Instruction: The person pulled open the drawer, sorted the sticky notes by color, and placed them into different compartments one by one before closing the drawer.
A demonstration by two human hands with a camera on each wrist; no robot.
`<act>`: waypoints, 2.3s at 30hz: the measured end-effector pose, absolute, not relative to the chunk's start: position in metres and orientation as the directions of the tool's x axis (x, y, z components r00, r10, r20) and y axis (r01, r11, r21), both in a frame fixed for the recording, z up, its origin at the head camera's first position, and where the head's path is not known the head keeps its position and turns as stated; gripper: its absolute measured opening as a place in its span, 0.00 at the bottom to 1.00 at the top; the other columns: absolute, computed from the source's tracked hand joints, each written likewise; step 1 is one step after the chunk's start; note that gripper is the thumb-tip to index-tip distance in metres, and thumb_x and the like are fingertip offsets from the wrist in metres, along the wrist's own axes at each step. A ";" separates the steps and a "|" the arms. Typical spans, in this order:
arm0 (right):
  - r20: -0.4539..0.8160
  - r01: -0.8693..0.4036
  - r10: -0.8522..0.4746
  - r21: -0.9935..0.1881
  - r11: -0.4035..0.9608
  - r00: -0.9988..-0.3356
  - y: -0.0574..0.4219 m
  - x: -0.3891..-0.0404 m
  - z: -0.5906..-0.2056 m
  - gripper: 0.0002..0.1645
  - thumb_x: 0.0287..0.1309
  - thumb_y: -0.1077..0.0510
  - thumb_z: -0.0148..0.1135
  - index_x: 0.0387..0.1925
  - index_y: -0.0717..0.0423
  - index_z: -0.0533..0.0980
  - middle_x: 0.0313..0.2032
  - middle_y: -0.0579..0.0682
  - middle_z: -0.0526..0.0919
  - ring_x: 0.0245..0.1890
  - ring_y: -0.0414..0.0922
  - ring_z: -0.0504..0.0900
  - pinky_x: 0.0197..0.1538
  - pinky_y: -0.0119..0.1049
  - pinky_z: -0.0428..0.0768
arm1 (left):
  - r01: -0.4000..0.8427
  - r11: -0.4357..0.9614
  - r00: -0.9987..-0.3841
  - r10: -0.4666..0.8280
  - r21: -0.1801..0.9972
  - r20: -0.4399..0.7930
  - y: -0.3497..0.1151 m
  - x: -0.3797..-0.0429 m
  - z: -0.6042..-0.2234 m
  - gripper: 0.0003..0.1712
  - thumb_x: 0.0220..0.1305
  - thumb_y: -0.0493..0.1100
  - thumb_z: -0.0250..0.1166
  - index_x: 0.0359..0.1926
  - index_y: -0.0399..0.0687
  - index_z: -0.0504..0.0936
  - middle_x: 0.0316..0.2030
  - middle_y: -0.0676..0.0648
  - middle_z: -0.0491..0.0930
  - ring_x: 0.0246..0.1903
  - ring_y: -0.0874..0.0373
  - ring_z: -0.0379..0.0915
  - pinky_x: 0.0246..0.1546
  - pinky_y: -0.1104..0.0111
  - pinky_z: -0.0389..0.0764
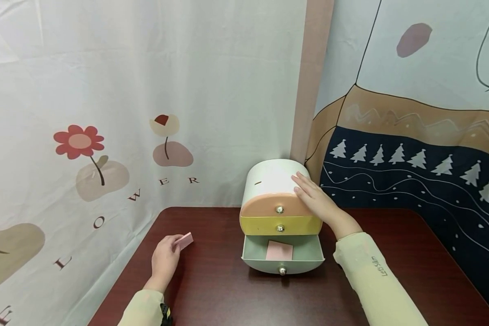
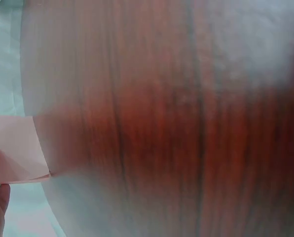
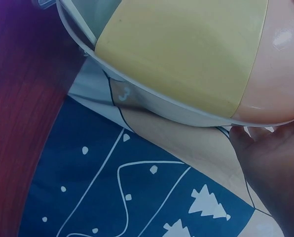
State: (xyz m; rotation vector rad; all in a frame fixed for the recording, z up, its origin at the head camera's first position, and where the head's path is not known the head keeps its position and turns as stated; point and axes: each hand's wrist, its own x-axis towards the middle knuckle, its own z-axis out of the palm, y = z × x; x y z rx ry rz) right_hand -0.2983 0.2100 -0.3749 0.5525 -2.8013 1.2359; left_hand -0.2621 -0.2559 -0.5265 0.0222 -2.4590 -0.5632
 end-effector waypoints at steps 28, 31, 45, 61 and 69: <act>0.186 -0.345 -0.308 -0.707 0.618 -0.933 0.211 -0.302 -0.376 0.34 0.71 0.39 0.38 0.73 0.45 0.53 0.75 0.48 0.43 0.74 0.58 0.39 0.66 0.69 0.39 | 0.416 0.896 -0.549 0.112 0.154 0.828 -0.232 -0.263 -0.523 0.17 0.41 0.26 0.72 0.32 0.48 0.87 0.28 0.52 0.77 0.30 0.55 0.75 0.24 0.62 0.77; 0.183 -0.342 -0.307 -0.706 0.620 -0.934 0.211 -0.302 -0.376 0.34 0.71 0.39 0.38 0.73 0.45 0.53 0.75 0.48 0.42 0.74 0.58 0.39 0.66 0.69 0.39 | 0.443 0.884 -0.538 0.129 0.150 0.833 -0.226 -0.263 -0.519 0.17 0.41 0.26 0.71 0.33 0.49 0.87 0.28 0.52 0.78 0.30 0.56 0.75 0.25 0.63 0.78; 0.175 -0.343 -0.316 -0.706 0.619 -0.932 0.211 -0.301 -0.376 0.34 0.71 0.39 0.36 0.73 0.45 0.51 0.75 0.48 0.41 0.74 0.58 0.38 0.65 0.70 0.38 | 0.560 0.814 -0.484 0.170 0.155 0.858 -0.194 -0.256 -0.507 0.17 0.44 0.26 0.70 0.35 0.48 0.88 0.29 0.52 0.78 0.30 0.57 0.75 0.27 0.65 0.78; 0.182 -0.356 -0.327 -0.699 0.620 -0.927 0.210 -0.299 -0.375 0.34 0.72 0.40 0.36 0.73 0.46 0.51 0.75 0.49 0.42 0.74 0.57 0.38 0.66 0.69 0.38 | 0.700 0.706 -0.349 0.207 0.107 0.914 -0.165 -0.247 -0.494 0.18 0.40 0.24 0.69 0.34 0.46 0.88 0.28 0.50 0.78 0.29 0.57 0.75 0.30 0.68 0.78; 0.181 -0.352 -0.317 -0.677 0.646 -0.931 0.210 -0.298 -0.374 0.37 0.71 0.38 0.35 0.74 0.48 0.48 0.75 0.52 0.43 0.74 0.59 0.41 0.67 0.68 0.40 | 0.738 0.665 -0.331 0.217 0.109 0.918 -0.155 -0.243 -0.489 0.17 0.41 0.26 0.71 0.35 0.46 0.88 0.29 0.50 0.79 0.30 0.57 0.75 0.31 0.69 0.78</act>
